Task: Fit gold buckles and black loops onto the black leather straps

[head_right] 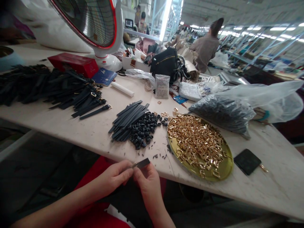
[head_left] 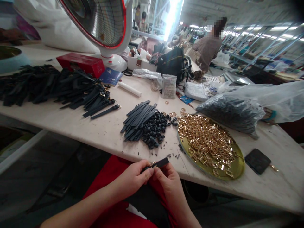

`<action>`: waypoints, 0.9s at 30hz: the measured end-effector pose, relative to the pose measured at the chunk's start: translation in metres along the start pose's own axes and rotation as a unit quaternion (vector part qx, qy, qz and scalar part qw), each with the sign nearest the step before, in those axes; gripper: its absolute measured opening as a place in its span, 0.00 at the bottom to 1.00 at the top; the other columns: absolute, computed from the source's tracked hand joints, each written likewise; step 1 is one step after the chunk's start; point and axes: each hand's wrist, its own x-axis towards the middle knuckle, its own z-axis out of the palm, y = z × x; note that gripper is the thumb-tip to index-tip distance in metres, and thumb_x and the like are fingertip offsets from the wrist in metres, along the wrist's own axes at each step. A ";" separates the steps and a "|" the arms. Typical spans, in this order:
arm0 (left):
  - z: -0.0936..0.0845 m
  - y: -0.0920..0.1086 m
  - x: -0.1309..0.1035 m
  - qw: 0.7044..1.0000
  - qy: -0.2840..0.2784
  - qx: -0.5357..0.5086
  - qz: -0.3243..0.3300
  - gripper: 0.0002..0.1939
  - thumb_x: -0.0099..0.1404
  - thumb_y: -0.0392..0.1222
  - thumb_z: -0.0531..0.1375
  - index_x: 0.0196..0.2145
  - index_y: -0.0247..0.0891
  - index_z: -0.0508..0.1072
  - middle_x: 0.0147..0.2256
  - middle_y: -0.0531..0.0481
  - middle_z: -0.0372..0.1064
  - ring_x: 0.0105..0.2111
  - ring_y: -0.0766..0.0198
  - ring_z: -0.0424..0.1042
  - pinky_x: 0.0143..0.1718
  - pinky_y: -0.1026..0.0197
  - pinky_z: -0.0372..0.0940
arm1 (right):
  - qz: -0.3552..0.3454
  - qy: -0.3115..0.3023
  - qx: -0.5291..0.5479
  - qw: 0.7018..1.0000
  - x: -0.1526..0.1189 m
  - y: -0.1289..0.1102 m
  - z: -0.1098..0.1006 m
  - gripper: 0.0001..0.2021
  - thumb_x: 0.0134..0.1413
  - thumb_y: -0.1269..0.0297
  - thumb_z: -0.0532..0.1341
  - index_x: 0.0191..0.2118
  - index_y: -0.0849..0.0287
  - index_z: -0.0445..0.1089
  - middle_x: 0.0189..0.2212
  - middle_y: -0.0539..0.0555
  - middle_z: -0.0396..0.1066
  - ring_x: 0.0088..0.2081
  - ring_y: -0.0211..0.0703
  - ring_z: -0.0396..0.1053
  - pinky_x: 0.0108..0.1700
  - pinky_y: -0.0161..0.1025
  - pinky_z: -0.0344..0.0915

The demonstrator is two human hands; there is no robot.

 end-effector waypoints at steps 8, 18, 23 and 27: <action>0.001 -0.001 -0.003 0.999 0.001 -0.044 -0.024 0.15 0.60 0.50 0.51 0.25 0.35 0.64 0.21 0.58 0.57 0.19 0.73 0.53 0.19 0.70 0.49 | 0.031 0.016 0.014 0.999 -0.001 0.000 -0.003 0.11 0.46 0.56 0.63 0.29 0.60 0.67 0.21 0.47 0.68 0.23 0.33 0.63 0.27 0.31 0.61; 0.009 -0.001 -0.009 0.998 0.046 0.040 -0.011 0.13 0.60 0.46 0.51 0.23 0.36 0.61 0.21 0.58 0.55 0.21 0.72 0.55 0.21 0.70 0.50 | -0.162 0.057 -0.230 0.958 -0.016 0.005 -0.001 0.07 0.48 0.63 0.60 0.24 0.58 0.66 0.23 0.48 0.65 0.27 0.37 0.61 0.32 0.34 0.59; 0.007 -0.007 -0.008 0.998 0.011 0.057 -0.022 0.15 0.57 0.51 0.54 0.23 0.36 0.61 0.20 0.59 0.53 0.22 0.71 0.53 0.21 0.69 0.48 | -0.076 0.008 -0.210 0.975 -0.013 0.003 -0.007 0.07 0.48 0.62 0.61 0.28 0.57 0.62 0.22 0.46 0.62 0.24 0.36 0.60 0.27 0.33 0.57; 0.002 -0.011 0.006 0.998 0.022 0.033 -0.044 0.14 0.56 0.51 0.56 0.27 0.37 0.61 0.20 0.60 0.57 0.18 0.71 0.55 0.19 0.69 0.50 | -0.084 -0.040 -0.207 0.974 -0.005 0.001 -0.009 0.08 0.51 0.60 0.58 0.28 0.59 0.64 0.22 0.47 0.63 0.25 0.36 0.60 0.29 0.33 0.57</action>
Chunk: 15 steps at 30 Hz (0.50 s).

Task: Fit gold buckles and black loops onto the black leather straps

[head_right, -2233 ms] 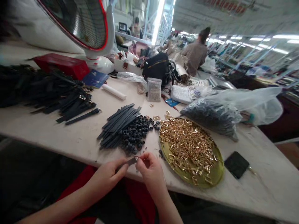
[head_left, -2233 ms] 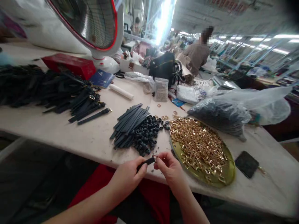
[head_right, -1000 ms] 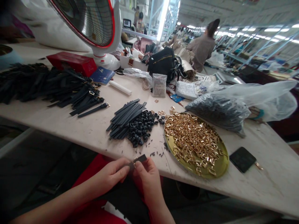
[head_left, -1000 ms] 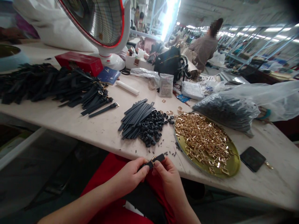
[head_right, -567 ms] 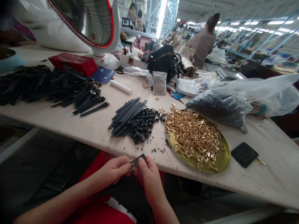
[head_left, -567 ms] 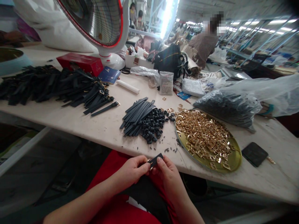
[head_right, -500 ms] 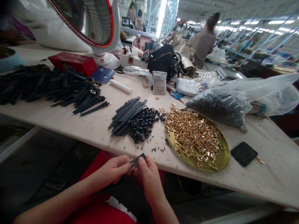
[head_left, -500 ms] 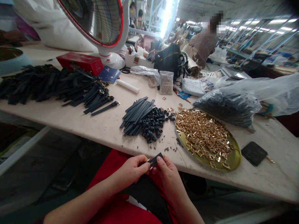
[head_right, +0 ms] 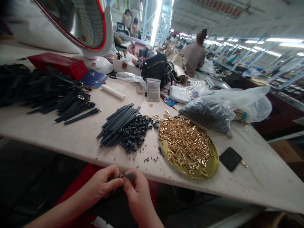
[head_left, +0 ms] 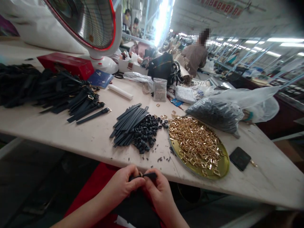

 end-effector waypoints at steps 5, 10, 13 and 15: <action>-0.003 0.004 0.016 0.999 -0.021 0.031 0.034 0.11 0.61 0.47 0.51 0.36 0.37 0.65 0.23 0.57 0.62 0.22 0.68 0.61 0.24 0.67 0.54 | 0.009 -0.069 -0.066 0.995 0.042 -0.004 -0.029 0.16 0.56 0.54 0.51 0.27 0.60 0.67 0.19 0.48 0.62 0.23 0.37 0.61 0.27 0.34 0.57; -0.004 0.001 0.032 1.000 0.010 0.017 0.009 0.14 0.63 0.50 0.48 0.29 0.37 0.64 0.19 0.60 0.55 0.21 0.69 0.56 0.23 0.68 0.52 | -0.108 0.073 -0.283 0.950 0.119 -0.004 -0.062 0.05 0.50 0.66 0.57 0.33 0.57 0.70 0.29 0.51 0.65 0.29 0.40 0.63 0.34 0.37 0.59; -0.006 0.000 0.039 1.000 0.023 0.000 0.002 0.14 0.62 0.50 0.49 0.29 0.37 0.63 0.18 0.60 0.54 0.20 0.69 0.56 0.23 0.67 0.52 | -0.116 0.032 -0.352 0.928 0.145 0.001 -0.064 0.07 0.46 0.72 0.58 0.30 0.55 0.71 0.29 0.51 0.65 0.29 0.40 0.63 0.35 0.38 0.58; -0.008 0.001 0.041 0.999 0.041 -0.002 0.003 0.14 0.62 0.50 0.49 0.29 0.37 0.64 0.18 0.60 0.54 0.20 0.69 0.56 0.23 0.67 0.52 | -0.120 0.032 -0.351 0.928 0.151 0.004 -0.062 0.06 0.44 0.73 0.59 0.27 0.55 0.70 0.28 0.51 0.65 0.30 0.41 0.63 0.36 0.39 0.57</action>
